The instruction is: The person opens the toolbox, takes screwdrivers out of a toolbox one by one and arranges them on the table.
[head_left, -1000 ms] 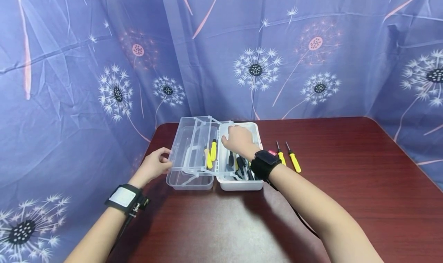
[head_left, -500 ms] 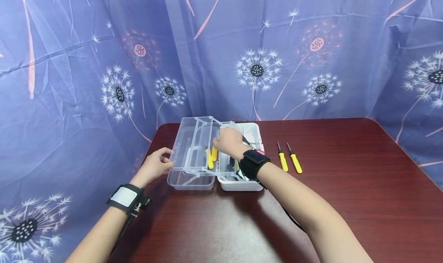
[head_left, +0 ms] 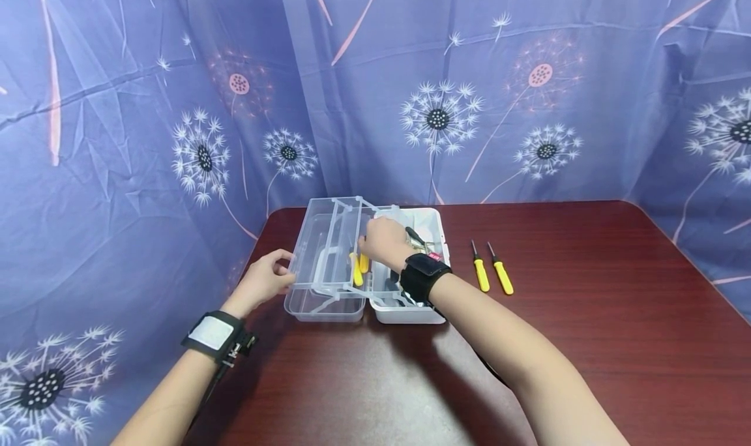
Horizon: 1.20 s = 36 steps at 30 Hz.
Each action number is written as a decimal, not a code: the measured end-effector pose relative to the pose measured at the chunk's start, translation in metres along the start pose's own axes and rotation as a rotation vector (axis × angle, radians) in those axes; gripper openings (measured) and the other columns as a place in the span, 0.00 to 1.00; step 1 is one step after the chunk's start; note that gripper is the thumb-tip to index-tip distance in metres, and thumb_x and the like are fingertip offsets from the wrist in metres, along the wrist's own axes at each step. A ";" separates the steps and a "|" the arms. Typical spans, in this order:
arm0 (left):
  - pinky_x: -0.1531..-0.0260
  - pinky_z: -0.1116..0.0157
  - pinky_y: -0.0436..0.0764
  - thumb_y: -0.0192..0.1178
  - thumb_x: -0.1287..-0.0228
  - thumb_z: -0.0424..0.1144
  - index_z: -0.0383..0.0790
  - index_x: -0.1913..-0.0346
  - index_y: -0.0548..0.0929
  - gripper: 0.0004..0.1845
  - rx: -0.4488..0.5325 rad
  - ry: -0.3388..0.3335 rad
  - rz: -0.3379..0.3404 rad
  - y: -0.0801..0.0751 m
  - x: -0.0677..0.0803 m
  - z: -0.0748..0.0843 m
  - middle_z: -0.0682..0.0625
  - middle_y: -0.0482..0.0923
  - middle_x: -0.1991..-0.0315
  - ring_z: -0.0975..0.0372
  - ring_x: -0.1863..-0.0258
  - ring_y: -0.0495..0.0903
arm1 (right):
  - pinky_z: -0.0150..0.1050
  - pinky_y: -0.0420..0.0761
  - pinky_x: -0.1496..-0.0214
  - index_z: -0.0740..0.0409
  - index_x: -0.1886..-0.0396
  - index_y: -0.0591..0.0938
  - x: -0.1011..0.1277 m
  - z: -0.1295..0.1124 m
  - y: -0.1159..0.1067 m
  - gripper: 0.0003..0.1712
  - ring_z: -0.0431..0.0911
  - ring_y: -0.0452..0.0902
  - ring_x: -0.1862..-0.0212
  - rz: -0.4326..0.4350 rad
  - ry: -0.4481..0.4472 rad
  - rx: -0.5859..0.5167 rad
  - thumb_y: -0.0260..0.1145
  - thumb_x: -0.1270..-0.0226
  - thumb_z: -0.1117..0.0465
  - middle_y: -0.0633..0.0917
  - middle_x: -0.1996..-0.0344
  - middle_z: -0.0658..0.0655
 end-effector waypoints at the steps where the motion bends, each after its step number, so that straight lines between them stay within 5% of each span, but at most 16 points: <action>1: 0.68 0.61 0.87 0.56 0.45 0.28 0.32 0.44 0.73 0.22 0.003 -0.002 0.001 0.000 0.000 0.000 0.45 0.80 0.73 0.59 0.74 0.85 | 0.40 0.71 0.82 0.51 0.86 0.72 0.000 0.000 0.000 0.21 0.48 0.77 0.74 -0.005 0.000 0.001 0.57 0.34 0.49 0.80 0.79 0.54; 10: 0.64 0.56 0.87 0.56 0.44 0.29 0.33 0.43 0.72 0.23 0.008 0.004 0.002 -0.001 -0.001 0.001 0.42 0.81 0.71 0.56 0.73 0.86 | 0.40 0.76 0.76 0.53 0.81 0.76 0.000 -0.005 0.003 0.18 0.48 0.79 0.72 -0.063 -0.009 0.041 0.59 0.35 0.49 0.82 0.76 0.55; 19: 0.70 0.64 0.86 0.56 0.44 0.29 0.31 0.42 0.72 0.23 0.017 -0.016 -0.005 0.002 0.003 -0.001 0.43 0.80 0.72 0.58 0.73 0.85 | 0.35 0.69 0.80 0.52 0.84 0.72 0.006 -0.006 0.007 0.20 0.47 0.77 0.73 -0.141 -0.012 0.038 0.59 0.33 0.50 0.77 0.81 0.52; 27: 0.70 0.64 0.86 0.56 0.45 0.28 0.31 0.44 0.73 0.22 0.018 -0.005 0.004 0.002 0.003 0.000 0.42 0.81 0.71 0.59 0.74 0.84 | 0.40 0.80 0.73 0.49 0.88 0.65 0.004 0.000 0.008 0.22 0.48 0.81 0.70 -0.116 0.007 0.058 0.62 0.37 0.52 0.80 0.78 0.52; 36: 0.66 0.60 0.87 0.56 0.44 0.28 0.31 0.43 0.73 0.23 0.019 -0.011 0.000 0.002 0.002 0.001 0.42 0.81 0.71 0.61 0.75 0.84 | 0.39 0.78 0.76 0.53 0.85 0.73 0.005 0.004 0.007 0.15 0.50 0.82 0.71 -0.072 -0.026 0.009 0.63 0.41 0.58 0.86 0.76 0.57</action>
Point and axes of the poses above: each hand's wrist, its own x-axis away from the middle knuckle, its own y-axis out of the palm, z = x × y, the point moved 4 cm from there along -x, towards the middle knuckle
